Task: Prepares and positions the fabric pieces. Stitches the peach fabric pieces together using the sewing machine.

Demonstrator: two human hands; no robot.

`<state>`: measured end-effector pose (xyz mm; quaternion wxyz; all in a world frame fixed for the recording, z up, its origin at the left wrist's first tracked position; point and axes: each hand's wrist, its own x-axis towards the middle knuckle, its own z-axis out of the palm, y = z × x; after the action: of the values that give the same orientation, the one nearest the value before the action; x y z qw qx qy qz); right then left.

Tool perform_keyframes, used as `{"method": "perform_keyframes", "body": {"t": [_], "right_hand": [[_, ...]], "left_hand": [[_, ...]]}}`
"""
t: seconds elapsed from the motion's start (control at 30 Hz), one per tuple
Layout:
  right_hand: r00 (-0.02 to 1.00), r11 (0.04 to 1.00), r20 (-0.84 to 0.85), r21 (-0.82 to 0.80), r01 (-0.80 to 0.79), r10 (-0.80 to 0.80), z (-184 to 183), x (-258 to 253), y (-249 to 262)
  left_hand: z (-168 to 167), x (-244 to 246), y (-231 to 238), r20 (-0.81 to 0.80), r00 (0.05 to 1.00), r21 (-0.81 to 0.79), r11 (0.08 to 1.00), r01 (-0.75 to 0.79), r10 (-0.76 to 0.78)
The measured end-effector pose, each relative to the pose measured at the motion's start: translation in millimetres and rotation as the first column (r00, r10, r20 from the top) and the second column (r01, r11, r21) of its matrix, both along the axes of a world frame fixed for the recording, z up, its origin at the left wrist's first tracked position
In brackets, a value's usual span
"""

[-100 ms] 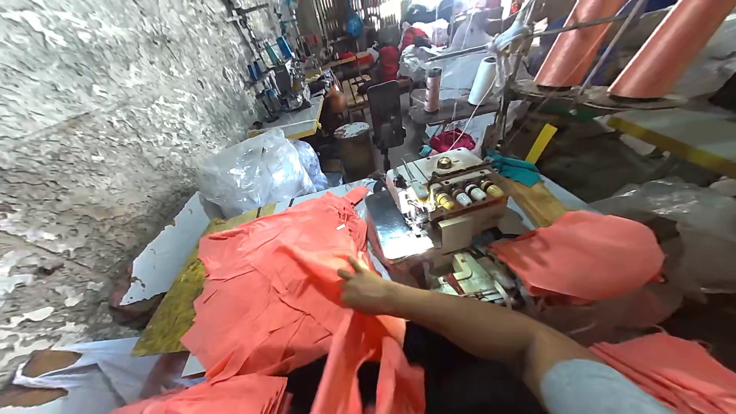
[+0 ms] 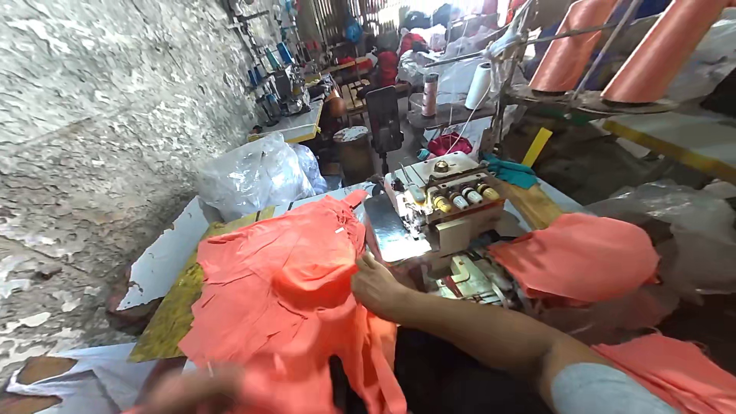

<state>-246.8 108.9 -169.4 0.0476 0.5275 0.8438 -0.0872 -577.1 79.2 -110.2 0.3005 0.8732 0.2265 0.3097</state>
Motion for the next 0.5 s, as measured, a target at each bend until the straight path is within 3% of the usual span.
{"method": "perform_keyframes", "body": {"t": [0.03, 0.07, 0.1, 0.13, 0.17, 0.23, 0.33, 0.43, 0.5], "right_hand": [[0.999, 0.996, -0.037, -0.084, 0.003, -0.006, 10, 5, -25], [0.991, 0.981, -0.117, -0.175, -0.082, 0.062, 16, 14, -51], [0.953, 0.949, -0.262, -0.232, -0.214, 0.151, 16, 25, -71], [0.895, 0.922, -0.416, -0.259, -0.286, 0.160, 10, 36, -86], [0.855, 0.931, -0.513, -0.269, -0.246, 0.078, 4, 46, -95], [0.758, 0.967, -0.634, -0.255, -0.023, -0.150, -12, 68, -106], [0.551, 0.955, -0.780, -0.234, 0.181, -0.295, -49, 104, -128], [0.527, 0.854, -0.673, -0.382, 0.354, -0.519, -99, 140, -154], [0.509, 0.735, -0.542, -0.587, 0.339, -0.669, -125, 157, -170]], "left_hand": [[22, 15, 24, -0.089, 0.950, 0.296, 0.919, -0.261, 0.299], [38, 37, 47, -0.064, 0.842, 0.472, 0.760, -0.447, 0.535], [50, 65, 70, 0.016, 0.754, 0.541, 0.628, -0.559, 0.657], [57, 93, 93, 0.126, 0.729, 0.573, 0.551, -0.607, 0.673], [60, 125, 114, 0.215, 0.749, 0.574, 0.540, -0.616, 0.627], [42, 189, 155, 0.301, 0.826, 0.509, 0.653, -0.561, 0.476], [-38, 274, 213, 0.245, 0.899, 0.248, 0.873, -0.420, 0.363], [-107, 327, 208, 0.051, 0.945, -0.101, 0.943, -0.318, 0.324], [-122, 334, 177, -0.053, 0.948, -0.012, 0.949, -0.314, 0.313]]}}
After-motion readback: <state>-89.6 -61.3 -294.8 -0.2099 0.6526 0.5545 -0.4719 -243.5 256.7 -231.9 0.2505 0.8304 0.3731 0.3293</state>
